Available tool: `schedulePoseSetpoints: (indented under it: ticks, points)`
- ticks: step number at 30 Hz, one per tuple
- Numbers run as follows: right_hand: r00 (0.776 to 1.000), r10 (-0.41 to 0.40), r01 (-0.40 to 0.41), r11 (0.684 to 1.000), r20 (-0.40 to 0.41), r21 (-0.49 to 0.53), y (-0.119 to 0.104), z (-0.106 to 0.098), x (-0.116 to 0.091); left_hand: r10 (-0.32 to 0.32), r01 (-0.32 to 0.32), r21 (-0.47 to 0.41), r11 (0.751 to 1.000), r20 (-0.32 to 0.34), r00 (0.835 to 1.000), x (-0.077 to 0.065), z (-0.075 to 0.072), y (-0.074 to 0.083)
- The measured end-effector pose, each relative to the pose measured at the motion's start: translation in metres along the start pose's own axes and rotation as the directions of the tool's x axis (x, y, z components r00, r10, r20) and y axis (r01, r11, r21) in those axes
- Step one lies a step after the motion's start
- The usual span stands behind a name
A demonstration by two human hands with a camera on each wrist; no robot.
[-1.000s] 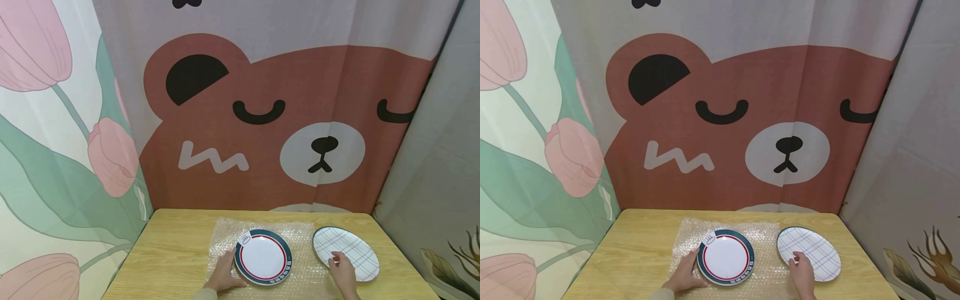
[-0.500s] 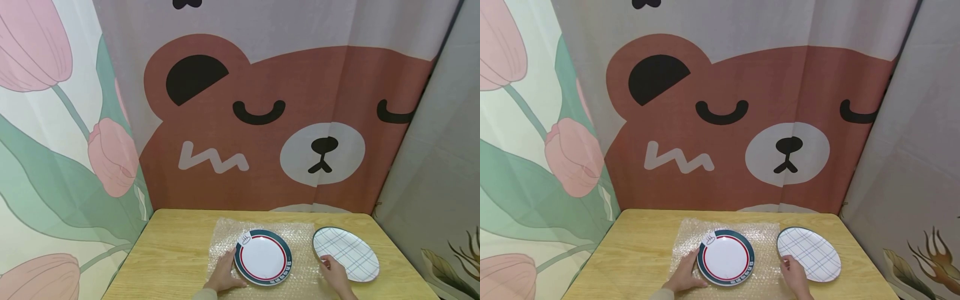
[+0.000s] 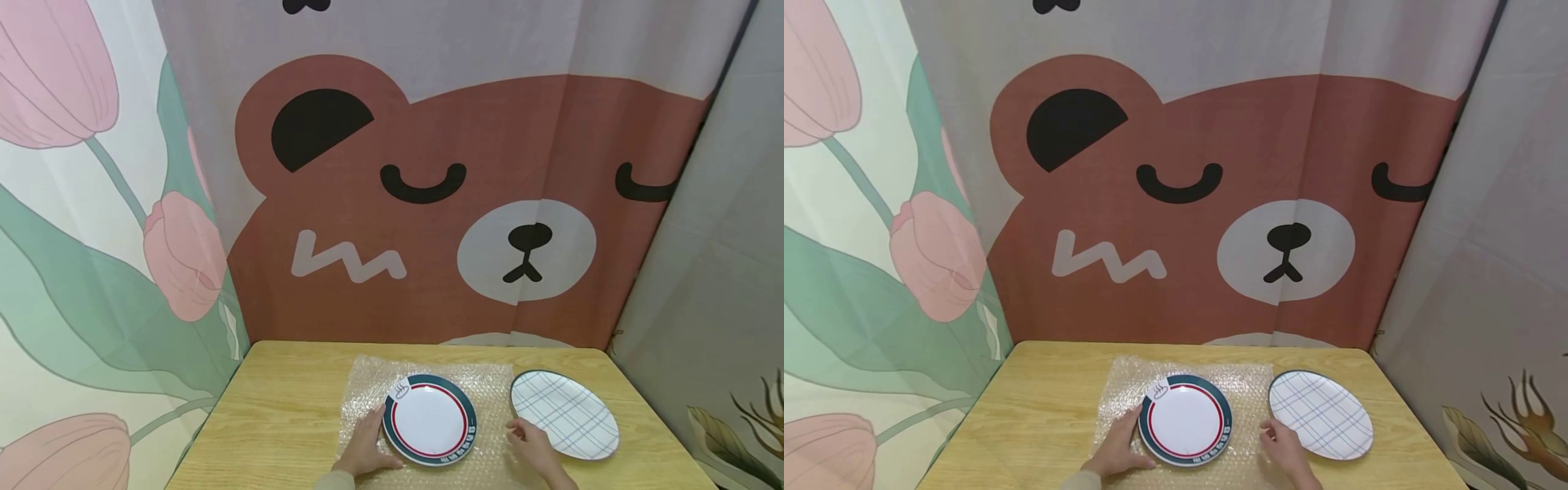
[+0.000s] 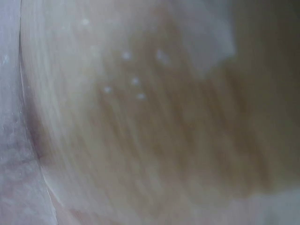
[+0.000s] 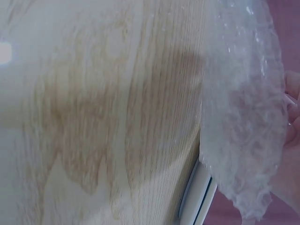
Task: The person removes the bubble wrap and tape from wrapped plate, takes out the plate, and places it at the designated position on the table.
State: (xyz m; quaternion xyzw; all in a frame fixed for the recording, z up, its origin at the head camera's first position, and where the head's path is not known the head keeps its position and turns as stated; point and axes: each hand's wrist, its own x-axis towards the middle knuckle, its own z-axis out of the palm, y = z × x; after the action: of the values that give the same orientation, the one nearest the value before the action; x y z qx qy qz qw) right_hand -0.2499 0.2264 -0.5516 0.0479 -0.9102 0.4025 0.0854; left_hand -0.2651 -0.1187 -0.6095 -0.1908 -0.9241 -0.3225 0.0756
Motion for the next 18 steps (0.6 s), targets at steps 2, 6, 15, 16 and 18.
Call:
schedulePoseSetpoints:
  ticks: [2,6,15,16,18]
  points:
    - [1.0,0.007,-0.006,1.0,0.015,-0.003,-0.002,0.001,0.0,0.001,-0.001,-0.001,1.0,0.0,1.0,0.001,0.0,-0.001]
    - [0.999,0.012,-0.013,1.0,0.033,0.018,-0.006,0.003,0.001,0.0,0.0,-0.001,1.0,0.001,1.0,0.001,0.0,0.0]
    - [1.0,-0.012,0.011,0.999,0.01,0.033,-0.007,0.011,0.0,0.015,-0.015,-0.019,1.0,-0.014,1.0,-0.001,-0.001,0.002]
    - [1.0,-0.016,0.016,1.0,0.004,0.025,-0.008,0.012,0.0,0.015,-0.015,-0.02,1.0,-0.014,1.0,-0.001,-0.001,0.002]
    - [1.0,-0.029,0.029,1.0,0.0,0.013,-0.009,0.012,0.001,0.014,-0.015,-0.016,1.0,-0.014,1.0,-0.001,-0.001,0.002]
